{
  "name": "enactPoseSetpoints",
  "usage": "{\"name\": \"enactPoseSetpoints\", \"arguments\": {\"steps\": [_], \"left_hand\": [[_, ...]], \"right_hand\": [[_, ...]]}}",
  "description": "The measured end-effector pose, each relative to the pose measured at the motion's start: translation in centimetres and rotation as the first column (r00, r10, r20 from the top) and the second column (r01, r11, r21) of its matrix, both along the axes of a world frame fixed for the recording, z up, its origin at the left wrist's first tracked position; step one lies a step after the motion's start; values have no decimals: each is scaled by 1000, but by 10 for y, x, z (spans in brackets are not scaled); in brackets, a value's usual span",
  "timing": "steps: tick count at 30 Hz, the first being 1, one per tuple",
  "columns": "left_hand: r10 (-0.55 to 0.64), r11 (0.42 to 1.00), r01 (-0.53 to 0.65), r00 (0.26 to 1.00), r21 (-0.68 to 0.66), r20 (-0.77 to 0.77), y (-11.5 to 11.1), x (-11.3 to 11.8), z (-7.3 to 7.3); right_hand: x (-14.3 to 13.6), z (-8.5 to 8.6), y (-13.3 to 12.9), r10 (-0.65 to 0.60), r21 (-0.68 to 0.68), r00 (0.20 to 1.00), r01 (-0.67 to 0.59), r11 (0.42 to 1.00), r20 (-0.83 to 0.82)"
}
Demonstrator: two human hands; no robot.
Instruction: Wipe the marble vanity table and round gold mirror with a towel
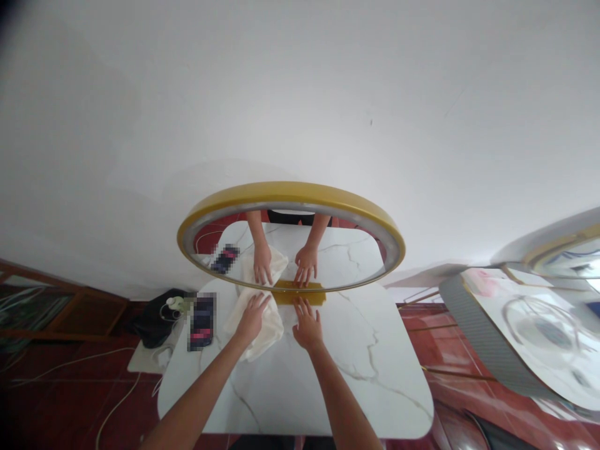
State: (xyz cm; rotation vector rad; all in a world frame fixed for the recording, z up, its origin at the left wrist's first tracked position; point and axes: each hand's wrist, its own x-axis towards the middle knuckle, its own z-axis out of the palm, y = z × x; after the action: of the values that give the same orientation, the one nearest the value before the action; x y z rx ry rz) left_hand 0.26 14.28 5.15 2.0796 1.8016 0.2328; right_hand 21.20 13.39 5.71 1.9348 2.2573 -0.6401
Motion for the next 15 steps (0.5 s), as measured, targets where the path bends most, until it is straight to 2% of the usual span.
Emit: {"name": "enactPoseSetpoints", "arguments": {"steps": [4, 12, 15], "left_hand": [[-6, 1000, 6, 1000, -9, -14, -7, 1, 3], [-32, 999, 32, 999, 21, -20, 22, -9, 8], [-37, 999, 38, 999, 30, -11, 21, -9, 4]], "right_hand": [[2, 1, 0, 12, -5, 1000, -12, 1000, 4], [2, 5, 0, 6, -22, 1000, -6, 1000, 11], [2, 5, 1, 10, -26, 1000, -9, 1000, 9]]}}
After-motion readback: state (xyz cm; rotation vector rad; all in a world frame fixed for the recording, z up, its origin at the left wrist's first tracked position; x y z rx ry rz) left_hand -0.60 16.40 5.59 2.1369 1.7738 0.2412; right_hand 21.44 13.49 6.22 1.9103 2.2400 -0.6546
